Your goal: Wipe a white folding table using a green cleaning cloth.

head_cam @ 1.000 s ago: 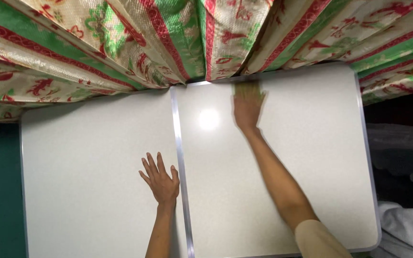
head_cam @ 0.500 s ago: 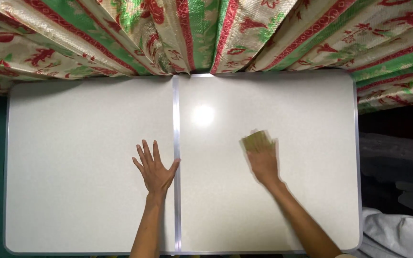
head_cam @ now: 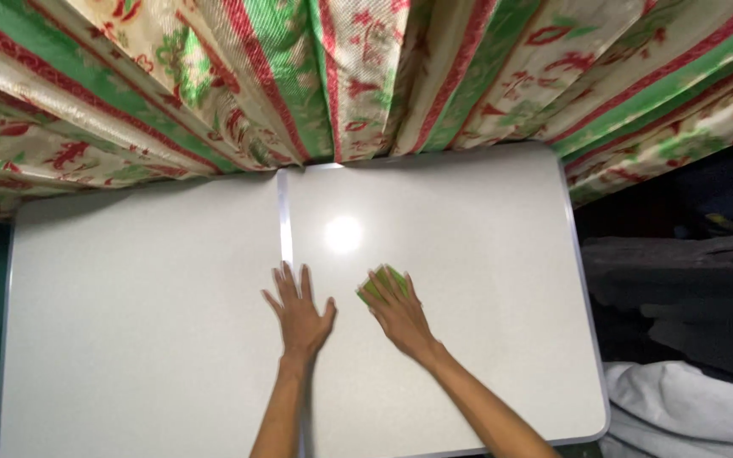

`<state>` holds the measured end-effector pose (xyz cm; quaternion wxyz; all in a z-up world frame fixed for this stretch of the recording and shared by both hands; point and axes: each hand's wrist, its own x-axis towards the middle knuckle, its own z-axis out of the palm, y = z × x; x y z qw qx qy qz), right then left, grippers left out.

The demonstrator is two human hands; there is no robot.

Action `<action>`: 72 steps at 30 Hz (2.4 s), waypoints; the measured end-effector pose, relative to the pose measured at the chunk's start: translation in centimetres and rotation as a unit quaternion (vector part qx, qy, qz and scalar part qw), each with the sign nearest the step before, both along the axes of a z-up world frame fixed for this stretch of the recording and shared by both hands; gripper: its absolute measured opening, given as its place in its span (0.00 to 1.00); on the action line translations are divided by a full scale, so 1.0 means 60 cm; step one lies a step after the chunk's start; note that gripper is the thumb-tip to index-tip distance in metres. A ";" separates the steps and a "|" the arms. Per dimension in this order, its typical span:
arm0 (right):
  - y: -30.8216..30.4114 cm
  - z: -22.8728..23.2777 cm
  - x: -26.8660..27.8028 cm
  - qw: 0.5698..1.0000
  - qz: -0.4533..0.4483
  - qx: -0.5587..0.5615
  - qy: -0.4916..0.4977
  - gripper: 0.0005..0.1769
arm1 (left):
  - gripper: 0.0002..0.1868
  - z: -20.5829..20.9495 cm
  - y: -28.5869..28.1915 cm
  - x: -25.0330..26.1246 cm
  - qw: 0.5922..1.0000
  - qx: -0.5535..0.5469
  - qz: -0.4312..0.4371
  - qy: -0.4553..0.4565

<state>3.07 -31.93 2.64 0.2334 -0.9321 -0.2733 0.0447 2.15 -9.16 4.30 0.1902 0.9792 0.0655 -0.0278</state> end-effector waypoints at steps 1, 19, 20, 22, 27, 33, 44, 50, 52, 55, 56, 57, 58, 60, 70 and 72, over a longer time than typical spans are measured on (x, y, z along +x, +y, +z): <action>-0.034 0.002 -0.009 1.000 -0.001 -0.003 -0.003 0.27 | 0.50 -0.001 -0.024 0.008 1.000 -0.003 -0.001 -0.003; -0.107 0.050 0.123 0.988 -0.128 -0.082 0.020 0.28 | 0.43 -0.022 -0.116 0.036 0.997 0.041 -0.044 -0.055; -0.101 0.042 0.090 0.996 -0.064 -0.054 0.016 0.27 | 0.42 -0.025 -0.117 0.034 0.996 0.038 -0.041 -0.063; -0.106 0.043 0.052 1.000 0.005 -0.026 0.012 0.27 | 0.42 -0.026 -0.119 0.034 0.996 0.036 -0.034 -0.071; -0.203 0.010 0.053 0.980 -0.162 -0.113 -0.003 0.30 | 0.42 -0.020 -0.118 0.040 0.997 0.050 -0.032 -0.053; -0.203 0.012 0.250 0.946 -0.310 -0.079 -0.045 0.28 | 0.42 -0.010 -0.115 0.041 0.997 0.024 -0.029 -0.061; -0.061 0.045 0.138 0.995 0.035 -0.040 0.084 0.26 | 0.41 -0.020 -0.114 0.044 0.997 0.011 -0.024 -0.072; -0.171 0.021 0.233 0.987 -0.134 -0.090 0.002 0.27 | 0.41 -0.008 -0.110 0.044 0.996 0.003 -0.023 -0.083; -0.156 0.018 0.292 0.976 -0.187 -0.112 -0.027 0.26 | 0.42 -0.010 -0.108 0.043 0.996 -0.001 -0.022 -0.081; -0.088 -0.015 0.353 0.982 -0.159 -0.075 -0.072 0.26 | 0.42 -0.020 -0.105 0.047 0.995 0.005 -0.025 -0.095; -0.058 -0.031 0.358 0.990 -0.118 -0.040 -0.063 0.26 | 0.42 -0.020 -0.105 0.045 0.995 0.001 -0.026 -0.094; -0.029 -0.046 0.363 0.996 -0.077 -0.005 -0.055 0.25 | 0.42 -0.020 -0.105 0.043 0.995 -0.002 -0.028 -0.093; -0.011 -0.031 0.347 0.995 -0.079 -0.005 -0.052 0.25 | 0.42 -0.022 -0.105 0.043 0.995 -0.001 -0.030 -0.090; 0.022 0.002 0.315 0.993 -0.021 -0.101 -0.055 0.22 | 0.41 -0.027 -0.106 0.042 0.997 -0.008 -0.022 -0.073; -0.199 -0.003 0.193 0.991 -0.076 -0.105 0.024 0.30 | 0.41 -0.025 -0.104 0.043 0.997 -0.001 -0.020 -0.073; -0.241 -0.004 0.236 0.965 -0.225 -0.130 -0.030 0.27 | 0.41 -0.030 -0.105 0.042 0.995 0.016 -0.032 -0.094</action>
